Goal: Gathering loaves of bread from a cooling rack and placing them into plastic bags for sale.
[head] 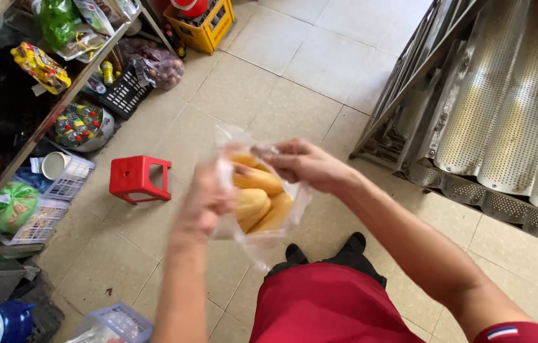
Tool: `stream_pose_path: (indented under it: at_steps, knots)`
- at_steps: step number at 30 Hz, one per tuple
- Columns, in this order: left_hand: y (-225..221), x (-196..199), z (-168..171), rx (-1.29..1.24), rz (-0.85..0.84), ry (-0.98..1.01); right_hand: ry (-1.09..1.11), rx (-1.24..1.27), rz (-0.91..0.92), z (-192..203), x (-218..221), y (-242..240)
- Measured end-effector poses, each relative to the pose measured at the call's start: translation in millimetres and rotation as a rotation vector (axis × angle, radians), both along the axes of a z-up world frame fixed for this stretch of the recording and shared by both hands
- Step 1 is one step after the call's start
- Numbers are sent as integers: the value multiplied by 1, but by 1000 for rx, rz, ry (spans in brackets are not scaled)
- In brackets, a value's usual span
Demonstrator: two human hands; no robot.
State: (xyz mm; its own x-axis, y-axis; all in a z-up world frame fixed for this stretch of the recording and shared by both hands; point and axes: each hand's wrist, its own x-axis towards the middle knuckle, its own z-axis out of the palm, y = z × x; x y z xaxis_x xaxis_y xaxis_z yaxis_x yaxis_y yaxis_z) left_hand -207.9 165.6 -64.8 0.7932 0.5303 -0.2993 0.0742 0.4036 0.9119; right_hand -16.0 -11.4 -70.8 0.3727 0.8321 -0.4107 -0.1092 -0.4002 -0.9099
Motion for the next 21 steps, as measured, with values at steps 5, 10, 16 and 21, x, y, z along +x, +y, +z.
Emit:
stream_pose_path:
  at_steps: [5,10,16,21]
  knots:
    - [46,-43,41,-354,-9,-170,63,46,-191,-21,49,-8]
    - [-14,14,6,-304,-163,95,-102,7,-303,-45,63,-32]
    - [-20,51,18,-415,-259,-27,-202,81,-445,-80,84,-131]
    - [-37,81,20,-463,-286,-60,107,13,-731,-103,62,-255]
